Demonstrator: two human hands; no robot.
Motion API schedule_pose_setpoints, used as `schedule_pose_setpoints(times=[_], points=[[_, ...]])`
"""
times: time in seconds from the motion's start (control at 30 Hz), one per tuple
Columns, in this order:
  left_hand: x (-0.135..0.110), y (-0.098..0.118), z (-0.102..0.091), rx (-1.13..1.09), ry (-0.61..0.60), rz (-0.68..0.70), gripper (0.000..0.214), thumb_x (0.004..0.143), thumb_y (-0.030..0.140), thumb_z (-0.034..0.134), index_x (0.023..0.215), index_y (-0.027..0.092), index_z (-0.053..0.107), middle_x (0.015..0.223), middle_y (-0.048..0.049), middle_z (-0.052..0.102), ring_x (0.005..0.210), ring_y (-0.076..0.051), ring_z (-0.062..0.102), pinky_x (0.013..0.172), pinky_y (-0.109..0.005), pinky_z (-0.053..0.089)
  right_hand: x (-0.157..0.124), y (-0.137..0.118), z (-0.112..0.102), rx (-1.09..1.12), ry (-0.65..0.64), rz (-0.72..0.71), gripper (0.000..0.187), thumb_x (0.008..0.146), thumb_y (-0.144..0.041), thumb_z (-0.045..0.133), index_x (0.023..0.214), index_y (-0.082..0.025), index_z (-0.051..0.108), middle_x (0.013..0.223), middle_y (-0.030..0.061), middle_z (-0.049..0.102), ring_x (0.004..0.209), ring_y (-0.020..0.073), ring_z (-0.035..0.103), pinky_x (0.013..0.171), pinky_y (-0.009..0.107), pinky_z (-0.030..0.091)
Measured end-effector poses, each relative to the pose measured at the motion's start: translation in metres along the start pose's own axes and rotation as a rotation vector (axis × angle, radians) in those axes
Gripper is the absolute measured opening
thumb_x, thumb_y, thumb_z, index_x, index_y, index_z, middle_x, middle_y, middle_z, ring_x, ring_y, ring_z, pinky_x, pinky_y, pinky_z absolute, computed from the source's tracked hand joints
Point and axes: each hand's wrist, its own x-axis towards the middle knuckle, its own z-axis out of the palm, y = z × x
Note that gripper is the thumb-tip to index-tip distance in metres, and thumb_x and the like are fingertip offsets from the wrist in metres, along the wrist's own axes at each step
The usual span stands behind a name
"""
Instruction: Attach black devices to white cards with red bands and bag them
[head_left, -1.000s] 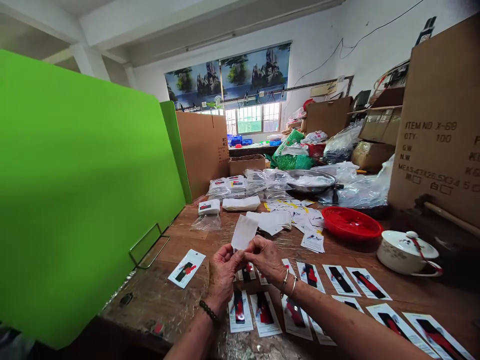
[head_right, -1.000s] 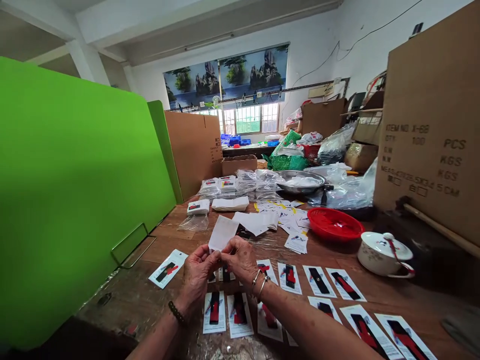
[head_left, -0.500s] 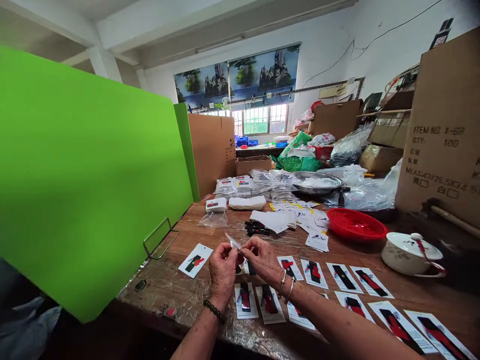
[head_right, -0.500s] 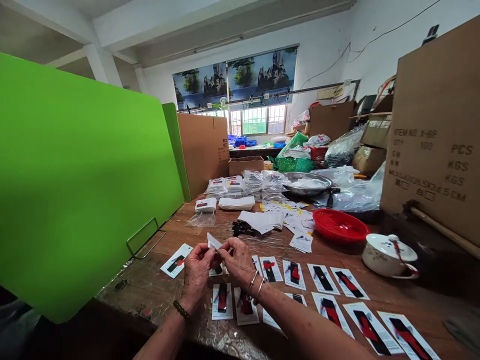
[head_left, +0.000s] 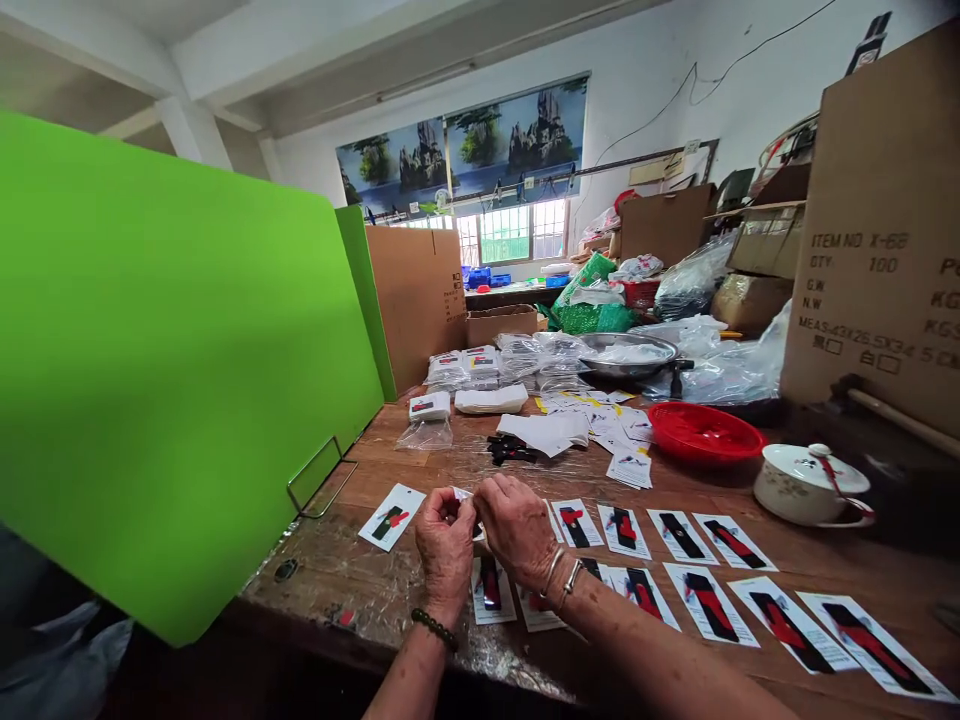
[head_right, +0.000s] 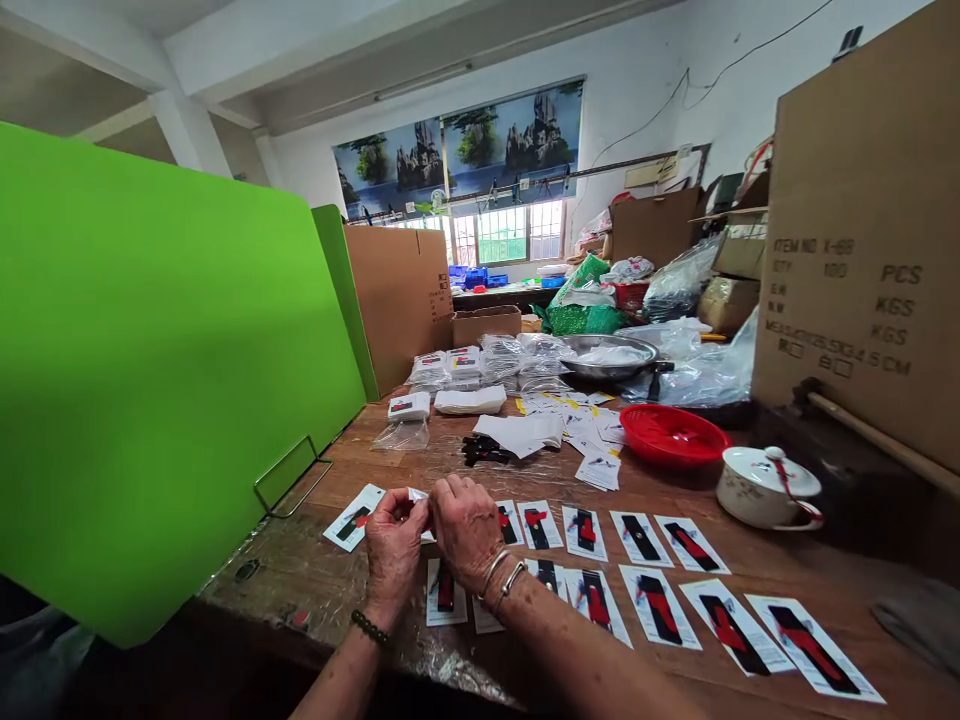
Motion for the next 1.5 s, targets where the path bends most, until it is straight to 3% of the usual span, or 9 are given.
schedule_pose_setpoints(times=[0.13, 0.3, 0.6, 0.83, 0.93, 1.07, 1.27, 1.4, 1.5], points=[[-0.011, 0.007, -0.003, -0.114, -0.085, -0.078, 0.029, 0.066, 0.035, 0.073, 0.085, 0.014, 0.068, 0.077, -0.0030, 0.068, 0.070, -0.015, 0.062, 0.067, -0.027, 0.051, -0.011, -0.009, -0.005, -0.037, 0.060, -0.004, 0.018, 0.089, -0.011, 0.048, 0.075, -0.019, 0.055, 0.075, 0.0039, 0.058, 0.069, 0.0178, 0.048, 0.063, 0.029, 0.029], [-0.028, 0.022, -0.010, 0.020, -0.098, -0.001, 0.017, 0.068, 0.030, 0.071, 0.077, 0.016, 0.068, 0.071, -0.0019, 0.068, 0.066, -0.015, 0.060, 0.066, -0.025, 0.048, -0.028, -0.025, -0.023, 0.015, 0.071, 0.083, 0.019, 0.089, -0.011, 0.048, 0.073, -0.020, 0.053, 0.074, 0.0030, 0.057, 0.070, 0.0175, 0.049, 0.063, 0.028, 0.029], [-0.062, 0.021, -0.027, 0.355, 0.039, 0.081, 0.011, 0.061, 0.018, 0.063, 0.057, 0.021, 0.053, 0.053, 0.0046, 0.052, 0.053, -0.013, 0.047, 0.057, -0.024, 0.039, -0.061, -0.052, -0.020, 0.063, 0.265, 0.068, 0.021, 0.086, -0.007, 0.041, 0.074, -0.021, 0.051, 0.069, 0.0032, 0.051, 0.068, 0.0195, 0.047, 0.062, 0.030, 0.033], [-0.089, 0.028, -0.030, 0.277, -0.029, 0.138, 0.021, 0.075, 0.032, 0.063, 0.060, 0.021, 0.052, 0.057, 0.0032, 0.050, 0.057, -0.013, 0.045, 0.060, -0.025, 0.039, -0.048, -0.047, -0.036, 0.180, 0.236, 0.180, 0.025, 0.083, -0.009, 0.048, 0.104, -0.019, 0.057, 0.104, 0.0093, 0.059, 0.096, 0.0244, 0.051, 0.083, 0.037, 0.042], [-0.100, 0.030, -0.032, 0.058, -0.122, 0.003, 0.019, 0.070, 0.032, 0.072, 0.066, 0.019, 0.059, 0.063, 0.0012, 0.058, 0.062, -0.013, 0.052, 0.062, -0.024, 0.043, -0.044, -0.039, -0.035, 0.339, 0.285, 0.260, 0.021, 0.083, -0.009, 0.048, 0.097, -0.020, 0.059, 0.096, 0.0066, 0.058, 0.091, 0.0216, 0.055, 0.079, 0.034, 0.045], [-0.097, 0.042, -0.043, -0.517, -0.299, -0.464, 0.036, 0.069, 0.034, 0.075, 0.099, 0.017, 0.066, 0.097, -0.0080, 0.071, 0.088, -0.021, 0.065, 0.076, -0.030, 0.052, -0.052, -0.051, -0.030, 0.498, 0.268, 0.178, 0.016, 0.082, -0.010, 0.052, 0.084, -0.022, 0.062, 0.091, 0.0042, 0.056, 0.085, 0.0186, 0.056, 0.075, 0.031, 0.047], [-0.084, 0.051, -0.064, -0.721, 0.075, -0.817, 0.017, 0.081, 0.014, 0.061, 0.097, 0.014, 0.066, 0.087, -0.0075, 0.073, 0.074, -0.018, 0.070, 0.073, -0.031, 0.057, -0.073, -0.087, -0.024, 0.528, 0.134, 0.171, 0.022, 0.076, -0.016, 0.065, 0.098, -0.023, 0.063, 0.110, 0.0073, 0.051, 0.105, 0.0248, 0.048, 0.090, 0.042, 0.043], [-0.092, 0.042, -0.066, -0.744, 0.142, -0.853, 0.013, 0.084, 0.012, 0.060, 0.095, 0.013, 0.066, 0.083, -0.0064, 0.073, 0.068, -0.017, 0.070, 0.069, -0.031, 0.059, -0.082, -0.095, -0.018, 0.581, 0.075, 0.243, 0.030, 0.074, -0.013, 0.061, 0.103, -0.021, 0.058, 0.115, 0.0093, 0.047, 0.111, 0.0262, 0.045, 0.094, 0.043, 0.041], [-0.094, 0.031, -0.067, -0.690, 0.200, -0.800, 0.013, 0.081, 0.007, 0.064, 0.092, 0.014, 0.066, 0.078, -0.0041, 0.073, 0.062, -0.016, 0.069, 0.061, -0.027, 0.058, -0.084, -0.090, -0.021, 0.571, -0.094, 0.228, 0.035, 0.072, -0.007, 0.056, 0.105, -0.020, 0.057, 0.112, 0.0087, 0.051, 0.107, 0.0240, 0.048, 0.094, 0.042, 0.042]])
